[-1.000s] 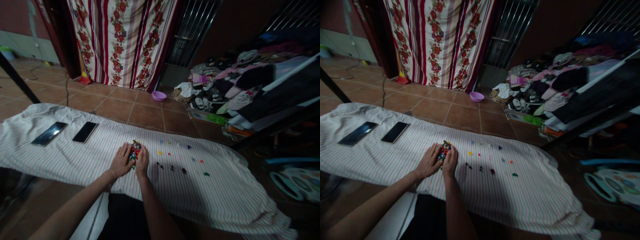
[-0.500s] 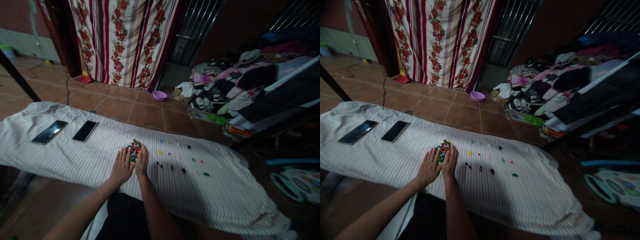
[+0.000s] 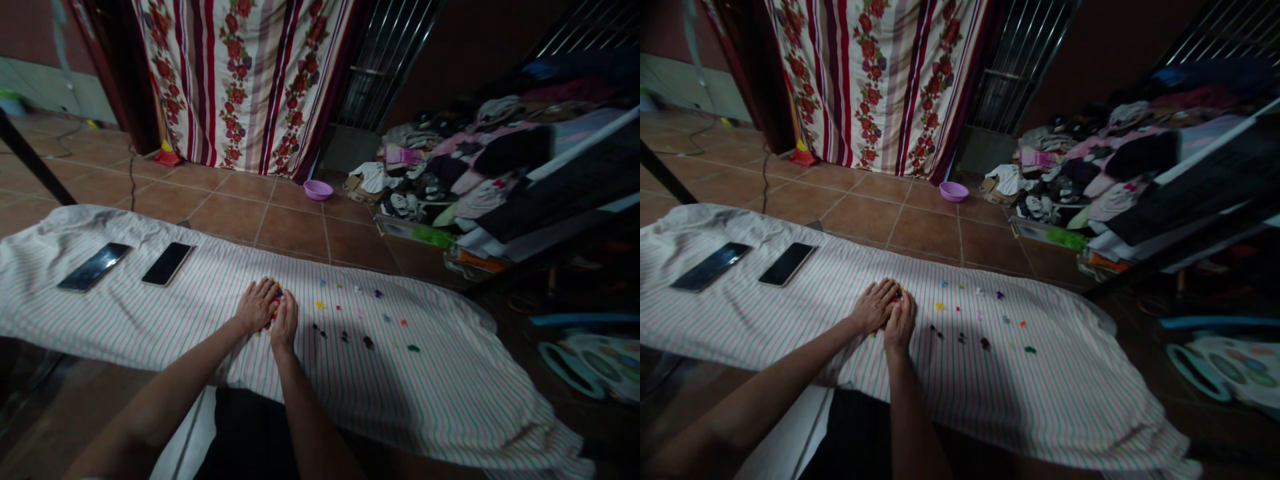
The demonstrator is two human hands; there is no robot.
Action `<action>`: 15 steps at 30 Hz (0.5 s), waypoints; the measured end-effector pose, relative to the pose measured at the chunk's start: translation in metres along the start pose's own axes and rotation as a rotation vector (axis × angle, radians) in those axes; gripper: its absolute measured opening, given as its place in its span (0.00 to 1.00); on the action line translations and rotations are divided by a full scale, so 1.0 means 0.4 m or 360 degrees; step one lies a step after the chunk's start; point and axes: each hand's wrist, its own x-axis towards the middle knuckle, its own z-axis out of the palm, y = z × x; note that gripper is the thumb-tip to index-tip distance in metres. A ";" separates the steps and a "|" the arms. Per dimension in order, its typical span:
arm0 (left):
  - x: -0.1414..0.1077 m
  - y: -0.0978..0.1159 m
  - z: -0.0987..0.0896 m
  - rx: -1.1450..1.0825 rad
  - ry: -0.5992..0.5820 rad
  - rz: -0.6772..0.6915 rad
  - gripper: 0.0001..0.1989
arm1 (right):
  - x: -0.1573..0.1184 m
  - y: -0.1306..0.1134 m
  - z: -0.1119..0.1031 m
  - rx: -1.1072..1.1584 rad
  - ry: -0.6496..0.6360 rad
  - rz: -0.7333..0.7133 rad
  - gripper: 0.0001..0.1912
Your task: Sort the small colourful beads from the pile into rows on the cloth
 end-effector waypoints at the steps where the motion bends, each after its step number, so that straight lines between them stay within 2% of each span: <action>1: -0.002 -0.006 0.006 -0.0008 -0.0015 -0.0020 0.27 | 0.000 0.000 0.001 -0.0004 0.0004 0.0005 0.27; 4: -0.023 -0.028 0.018 -0.0014 0.0016 -0.0022 0.26 | 0.001 -0.002 0.002 -0.0038 -0.0006 0.0017 0.28; 9: -0.100 -0.054 0.011 0.0027 0.0168 0.0124 0.25 | 0.002 -0.009 0.000 0.0024 -0.0019 0.0047 0.27; 13: -0.175 -0.039 0.012 0.0084 0.0368 0.0089 0.28 | 0.002 -0.010 -0.001 0.0054 -0.0040 0.0090 0.27; 15: -0.197 -0.026 0.018 0.0122 0.0369 0.0111 0.30 | 0.002 -0.011 -0.002 0.0052 -0.0072 0.0099 0.27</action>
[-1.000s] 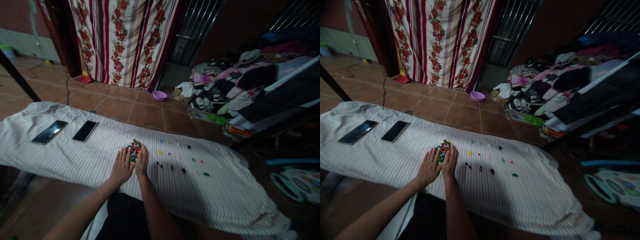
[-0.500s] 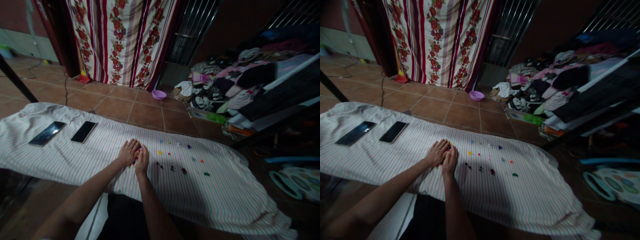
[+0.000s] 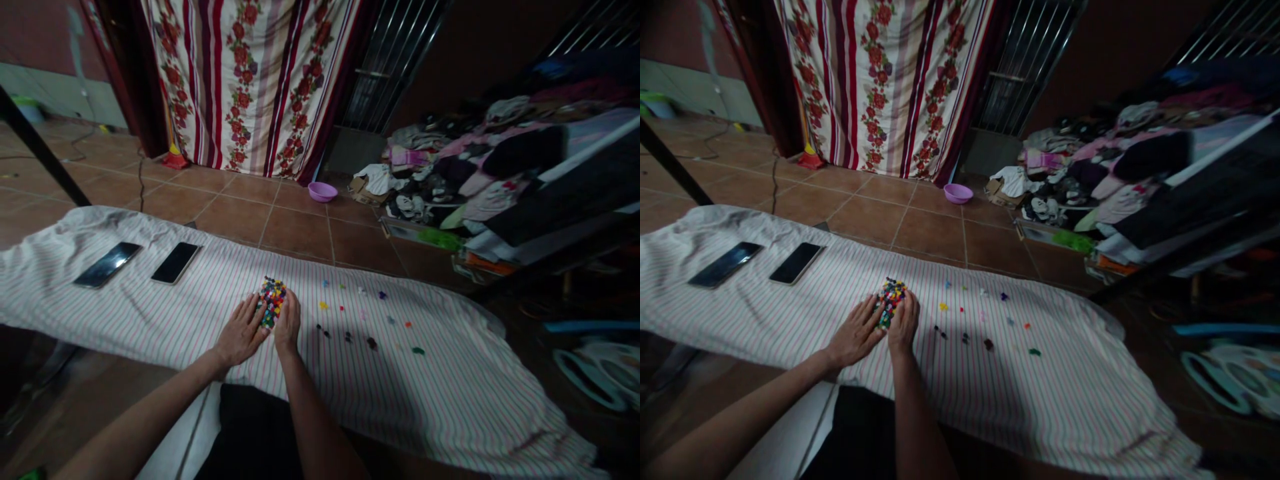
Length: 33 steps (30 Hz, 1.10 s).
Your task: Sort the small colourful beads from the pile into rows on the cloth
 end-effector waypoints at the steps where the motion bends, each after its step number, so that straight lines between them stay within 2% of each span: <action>1: -0.004 0.006 0.002 0.0015 -0.0010 0.0010 0.30 | 0.000 -0.002 -0.001 0.0003 -0.0018 0.0004 0.27; 7: 0.034 0.034 0.010 0.0081 -0.0045 -0.0057 0.29 | 0.001 -0.008 -0.004 0.0037 -0.0076 0.0005 0.28; 12: 0.062 0.061 0.007 0.0073 -0.0058 -0.0013 0.27 | 0.002 0.001 0.001 0.0060 -0.0021 0.0108 0.29; 17: 0.080 0.048 0.006 0.0074 -0.0068 -0.0094 0.25 | 0.001 0.004 0.001 0.0084 -0.0018 0.0117 0.29; 25: 0.037 0.050 0.000 0.0002 -0.0066 0.0022 0.27 | 0.001 0.001 0.002 0.0088 -0.0031 0.0110 0.29; 29: 0.050 0.058 0.009 0.0014 -0.0135 0.0096 0.29 | 0.001 0.006 0.003 0.0074 -0.0058 0.0101 0.28; 33: 0.063 0.066 0.001 -0.0009 -0.0126 0.0160 0.29 | -0.004 0.007 -0.001 0.0047 -0.0060 0.0060 0.23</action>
